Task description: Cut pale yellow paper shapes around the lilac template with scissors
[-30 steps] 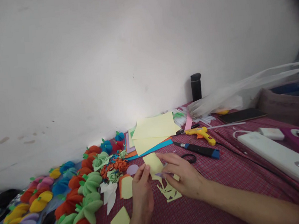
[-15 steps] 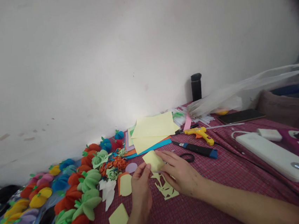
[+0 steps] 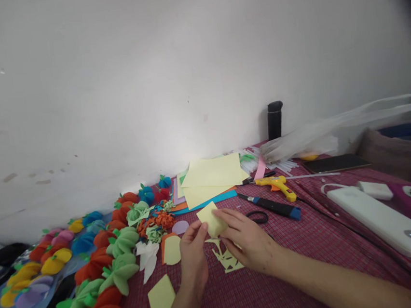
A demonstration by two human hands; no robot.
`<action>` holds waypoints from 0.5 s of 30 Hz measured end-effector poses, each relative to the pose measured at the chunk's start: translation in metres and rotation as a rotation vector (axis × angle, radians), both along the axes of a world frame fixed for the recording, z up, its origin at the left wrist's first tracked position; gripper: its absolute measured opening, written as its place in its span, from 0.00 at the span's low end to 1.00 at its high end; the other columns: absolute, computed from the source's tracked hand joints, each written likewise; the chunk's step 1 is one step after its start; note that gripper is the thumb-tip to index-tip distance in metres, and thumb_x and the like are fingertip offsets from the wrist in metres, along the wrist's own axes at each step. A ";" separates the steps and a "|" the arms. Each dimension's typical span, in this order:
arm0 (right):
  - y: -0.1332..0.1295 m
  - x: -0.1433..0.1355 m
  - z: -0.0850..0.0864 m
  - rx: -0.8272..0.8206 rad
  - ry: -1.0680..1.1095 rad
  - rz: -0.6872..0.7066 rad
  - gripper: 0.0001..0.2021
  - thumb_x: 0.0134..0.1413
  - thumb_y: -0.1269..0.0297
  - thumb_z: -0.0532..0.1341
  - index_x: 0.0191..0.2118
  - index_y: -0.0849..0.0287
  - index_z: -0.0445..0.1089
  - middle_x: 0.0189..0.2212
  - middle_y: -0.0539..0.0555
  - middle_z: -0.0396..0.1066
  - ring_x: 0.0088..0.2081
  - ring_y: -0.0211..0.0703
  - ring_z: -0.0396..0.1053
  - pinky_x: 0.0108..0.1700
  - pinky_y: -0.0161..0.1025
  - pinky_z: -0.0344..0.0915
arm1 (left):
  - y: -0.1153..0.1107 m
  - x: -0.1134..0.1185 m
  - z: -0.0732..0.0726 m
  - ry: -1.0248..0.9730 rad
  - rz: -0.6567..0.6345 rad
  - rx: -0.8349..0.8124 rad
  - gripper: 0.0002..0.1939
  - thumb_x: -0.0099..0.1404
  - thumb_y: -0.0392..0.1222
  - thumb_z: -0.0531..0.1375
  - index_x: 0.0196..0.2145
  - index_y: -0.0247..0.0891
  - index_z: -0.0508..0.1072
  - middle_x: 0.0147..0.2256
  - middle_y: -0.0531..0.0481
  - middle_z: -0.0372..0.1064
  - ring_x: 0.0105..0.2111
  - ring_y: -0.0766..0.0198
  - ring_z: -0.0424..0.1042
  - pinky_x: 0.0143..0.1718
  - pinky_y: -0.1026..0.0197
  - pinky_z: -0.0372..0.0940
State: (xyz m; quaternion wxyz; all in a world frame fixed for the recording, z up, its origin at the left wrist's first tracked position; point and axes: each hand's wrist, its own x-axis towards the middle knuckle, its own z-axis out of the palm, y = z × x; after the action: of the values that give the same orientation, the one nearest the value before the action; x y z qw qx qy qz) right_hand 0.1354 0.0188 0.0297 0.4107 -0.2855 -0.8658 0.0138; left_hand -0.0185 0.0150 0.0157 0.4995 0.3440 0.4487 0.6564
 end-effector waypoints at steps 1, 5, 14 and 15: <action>0.000 0.000 0.000 -0.008 0.007 -0.003 0.06 0.50 0.73 0.55 0.34 0.61 0.68 0.53 0.60 0.58 0.55 0.49 0.54 0.53 0.51 0.58 | 0.000 0.000 0.000 -0.005 0.007 0.005 0.09 0.49 0.39 0.63 0.30 0.35 0.71 0.23 0.55 0.65 0.22 0.73 0.61 0.26 0.69 0.57; -0.001 0.000 0.001 -0.037 0.067 -0.034 0.06 0.51 0.73 0.54 0.30 0.62 0.68 0.55 0.62 0.55 0.55 0.50 0.52 0.53 0.51 0.56 | 0.001 0.000 0.000 -0.062 0.000 0.036 0.08 0.50 0.38 0.63 0.30 0.36 0.70 0.26 0.54 0.69 0.25 0.71 0.65 0.29 0.67 0.60; -0.002 -0.001 0.003 0.017 0.025 -0.022 0.07 0.51 0.73 0.54 0.33 0.61 0.68 0.52 0.61 0.59 0.55 0.50 0.54 0.53 0.53 0.57 | 0.004 0.000 -0.001 -0.103 0.008 0.054 0.09 0.48 0.38 0.64 0.29 0.36 0.70 0.27 0.53 0.69 0.25 0.70 0.66 0.31 0.66 0.60; -0.003 -0.001 0.003 0.022 0.018 -0.025 0.07 0.51 0.73 0.54 0.33 0.61 0.68 0.53 0.61 0.59 0.55 0.50 0.53 0.53 0.53 0.57 | 0.005 0.000 -0.001 -0.102 0.000 0.052 0.09 0.48 0.38 0.64 0.29 0.35 0.70 0.27 0.52 0.69 0.25 0.70 0.66 0.30 0.66 0.60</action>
State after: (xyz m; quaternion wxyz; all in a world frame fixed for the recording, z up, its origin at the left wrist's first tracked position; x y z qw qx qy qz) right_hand 0.1340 0.0158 0.0331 0.4218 -0.2917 -0.8585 0.0017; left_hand -0.0188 0.0196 0.0145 0.5127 0.3230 0.4054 0.6845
